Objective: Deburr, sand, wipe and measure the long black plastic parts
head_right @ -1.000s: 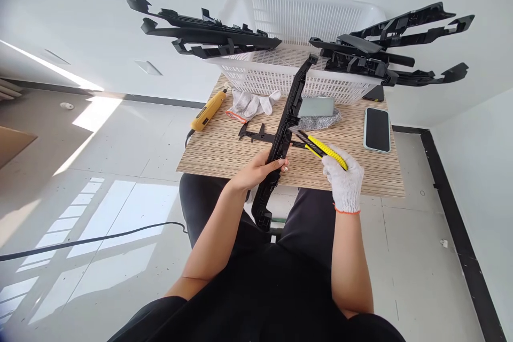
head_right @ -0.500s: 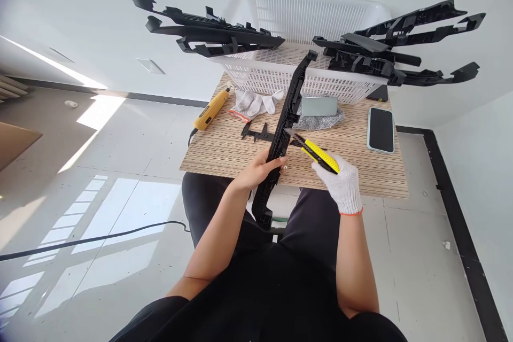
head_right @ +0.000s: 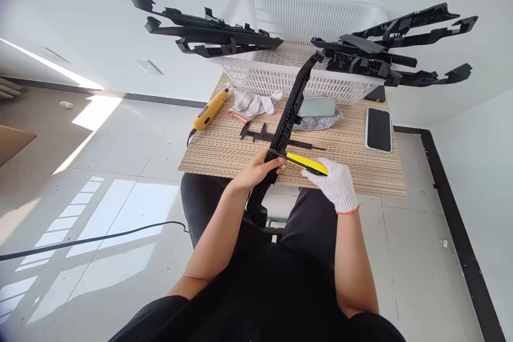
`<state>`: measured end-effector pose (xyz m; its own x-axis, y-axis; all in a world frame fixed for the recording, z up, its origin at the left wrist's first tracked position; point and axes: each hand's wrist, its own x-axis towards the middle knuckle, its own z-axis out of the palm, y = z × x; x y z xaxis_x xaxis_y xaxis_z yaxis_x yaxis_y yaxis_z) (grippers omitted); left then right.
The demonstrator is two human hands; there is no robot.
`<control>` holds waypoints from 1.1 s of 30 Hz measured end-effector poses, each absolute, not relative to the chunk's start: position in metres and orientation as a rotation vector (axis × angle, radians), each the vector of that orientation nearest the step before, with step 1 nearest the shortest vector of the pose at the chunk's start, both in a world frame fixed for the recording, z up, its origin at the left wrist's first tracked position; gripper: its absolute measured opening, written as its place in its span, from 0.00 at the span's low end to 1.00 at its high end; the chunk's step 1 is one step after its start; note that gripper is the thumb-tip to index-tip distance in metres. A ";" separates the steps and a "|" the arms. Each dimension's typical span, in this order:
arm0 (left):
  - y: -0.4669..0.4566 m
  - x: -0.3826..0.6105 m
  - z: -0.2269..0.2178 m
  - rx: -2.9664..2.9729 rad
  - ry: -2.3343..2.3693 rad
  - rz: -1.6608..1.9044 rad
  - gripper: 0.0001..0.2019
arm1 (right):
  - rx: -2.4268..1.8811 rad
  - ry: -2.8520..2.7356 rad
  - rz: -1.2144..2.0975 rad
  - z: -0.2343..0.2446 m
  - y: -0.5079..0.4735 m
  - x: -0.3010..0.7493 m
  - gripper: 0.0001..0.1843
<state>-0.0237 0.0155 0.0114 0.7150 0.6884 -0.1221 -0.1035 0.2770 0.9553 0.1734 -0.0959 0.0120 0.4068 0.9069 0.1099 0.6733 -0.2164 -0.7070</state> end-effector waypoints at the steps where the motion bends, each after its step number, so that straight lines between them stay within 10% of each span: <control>1: 0.015 -0.024 0.012 1.181 0.591 0.576 0.13 | -1.986 -1.329 0.419 0.012 -0.096 0.173 0.23; 33: 0.014 -0.024 0.010 1.145 0.584 0.602 0.11 | -2.015 -1.248 0.433 0.015 -0.094 0.170 0.24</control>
